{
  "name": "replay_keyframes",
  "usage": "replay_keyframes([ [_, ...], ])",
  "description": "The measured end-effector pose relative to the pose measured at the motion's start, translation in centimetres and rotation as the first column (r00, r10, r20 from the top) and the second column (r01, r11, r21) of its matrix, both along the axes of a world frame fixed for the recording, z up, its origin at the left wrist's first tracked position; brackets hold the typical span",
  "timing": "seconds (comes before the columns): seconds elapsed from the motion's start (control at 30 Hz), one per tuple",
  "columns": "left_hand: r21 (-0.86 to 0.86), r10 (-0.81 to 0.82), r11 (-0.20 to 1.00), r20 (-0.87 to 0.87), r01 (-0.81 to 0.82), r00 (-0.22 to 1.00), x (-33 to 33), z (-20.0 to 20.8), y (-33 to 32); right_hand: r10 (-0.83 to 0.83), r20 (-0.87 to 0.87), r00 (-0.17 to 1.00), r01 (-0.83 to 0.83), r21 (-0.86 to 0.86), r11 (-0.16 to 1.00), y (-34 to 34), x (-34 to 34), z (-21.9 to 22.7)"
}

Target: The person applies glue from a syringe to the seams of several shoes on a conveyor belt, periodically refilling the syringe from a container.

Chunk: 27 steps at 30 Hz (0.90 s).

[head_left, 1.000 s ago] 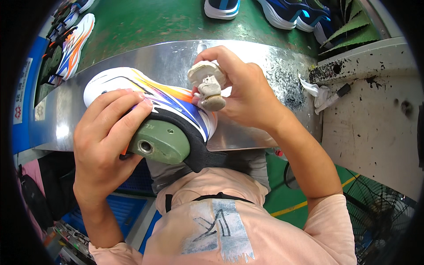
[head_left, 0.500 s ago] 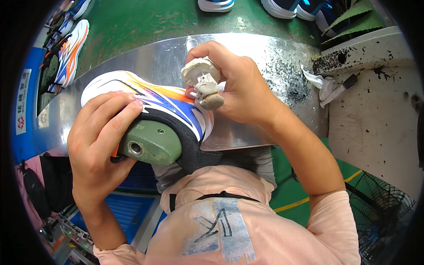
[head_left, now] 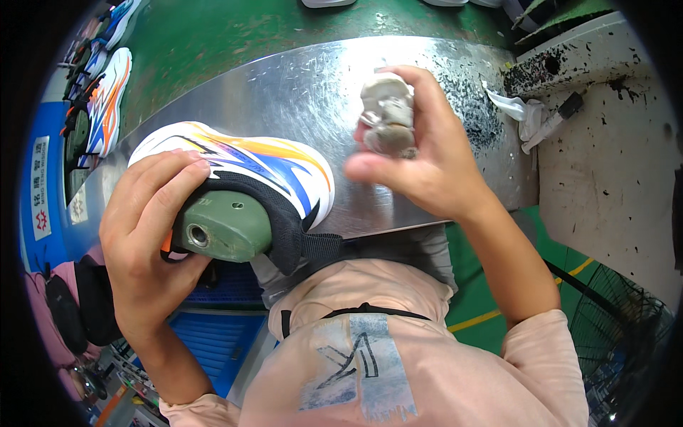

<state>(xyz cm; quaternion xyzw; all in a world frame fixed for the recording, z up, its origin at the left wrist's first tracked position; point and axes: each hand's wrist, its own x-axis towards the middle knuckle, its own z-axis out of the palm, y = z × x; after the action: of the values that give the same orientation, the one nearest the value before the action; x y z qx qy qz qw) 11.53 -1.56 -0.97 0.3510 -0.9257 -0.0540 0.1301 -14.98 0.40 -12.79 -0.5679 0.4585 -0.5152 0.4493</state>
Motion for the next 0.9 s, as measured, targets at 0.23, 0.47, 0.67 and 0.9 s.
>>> replay_keyframes([
  [0.23, -0.068, 0.003, 0.998, 0.002, -0.003, 1.000, 0.9, -0.1, 1.9, -0.040, -0.114, 0.993, 0.049, 0.079, 0.996, 6.9, -2.4, 0.1],
  [0.47, -0.204, 0.017, 0.979, -0.022, -0.021, 1.000, 3.1, -1.9, 4.9, 0.027, -0.180, 0.983, 0.015, 0.224, 0.975, 9.6, -2.2, 1.7],
  [0.67, -0.285, 0.037, 0.956, -0.097, -0.064, 0.995, 3.3, -2.5, 5.6, 0.084, -0.295, 0.952, -0.016, 0.228, 0.974, 9.9, -2.0, 2.8],
  [0.9, -0.313, 0.061, 0.943, -0.174, -0.114, 0.983, 4.0, -3.9, 8.2, 0.170, 0.295, 0.940, -0.254, 0.272, 0.928, 4.5, 1.8, 12.1],
])
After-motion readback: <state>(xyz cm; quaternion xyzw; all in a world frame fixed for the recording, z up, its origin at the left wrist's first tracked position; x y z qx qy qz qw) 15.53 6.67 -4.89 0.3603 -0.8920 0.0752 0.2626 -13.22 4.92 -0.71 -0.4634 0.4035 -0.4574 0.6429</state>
